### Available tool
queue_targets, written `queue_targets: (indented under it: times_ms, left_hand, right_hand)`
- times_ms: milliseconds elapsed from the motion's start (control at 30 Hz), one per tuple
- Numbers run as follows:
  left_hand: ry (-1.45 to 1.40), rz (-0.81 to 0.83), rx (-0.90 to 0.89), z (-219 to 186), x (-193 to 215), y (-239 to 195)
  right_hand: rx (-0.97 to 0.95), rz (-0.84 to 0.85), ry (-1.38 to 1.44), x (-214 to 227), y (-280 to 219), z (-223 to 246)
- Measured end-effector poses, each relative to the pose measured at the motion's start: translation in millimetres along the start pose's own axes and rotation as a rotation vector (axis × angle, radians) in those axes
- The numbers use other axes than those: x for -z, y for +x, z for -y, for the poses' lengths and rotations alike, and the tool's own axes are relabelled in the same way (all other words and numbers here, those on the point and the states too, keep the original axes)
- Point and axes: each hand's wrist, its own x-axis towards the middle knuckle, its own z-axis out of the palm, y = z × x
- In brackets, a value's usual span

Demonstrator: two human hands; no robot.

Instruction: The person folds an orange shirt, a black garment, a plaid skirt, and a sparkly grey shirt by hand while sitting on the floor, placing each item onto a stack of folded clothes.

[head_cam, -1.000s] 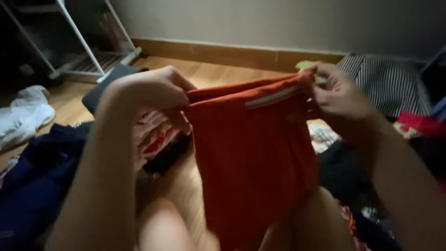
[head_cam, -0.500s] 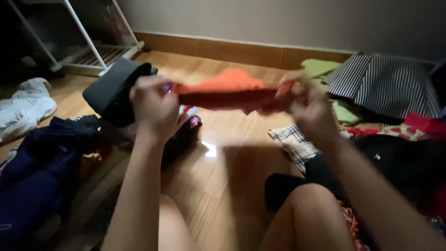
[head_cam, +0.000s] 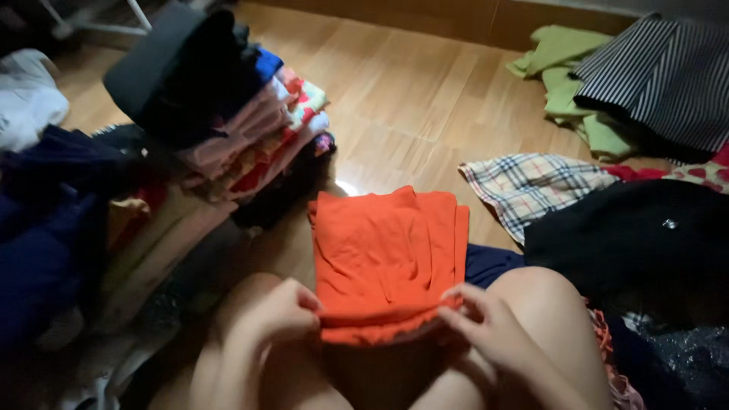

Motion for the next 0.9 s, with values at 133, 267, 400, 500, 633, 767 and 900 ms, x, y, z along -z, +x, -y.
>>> queue_targets:
  times_ms: [133,267,400,500,633,767,900]
  left_hand:
    - [-0.614,-0.016,-0.321,25,-13,91]
    - [-1.07,-0.064,-0.281,9,-22,112]
    - [-0.916,-0.065,-0.179,27,-64,173]
    - [-0.923,-0.203,-0.146,40,-101,231]
    - [-0.731,-0.29,-0.083,41,-108,225]
    - [-0.485,-0.391,-0.108,35,-99,195]
    - [-0.571,-0.296,-0.07,6,-72,143]
  right_hand:
    - [0.088,-0.041,0.092,7,37,16]
    - [0.128,-0.217,-0.182,30,161,-70]
    - [0.048,-0.173,-0.07,16,165,-67]
    - [0.015,-0.131,0.134,6,163,-64]
    - [-0.137,-0.201,-0.021,-7,145,-57]
    - [-0.198,-0.217,-0.395,-2,152,-80]
    - [-0.134,-0.195,0.021,-14,118,-30]
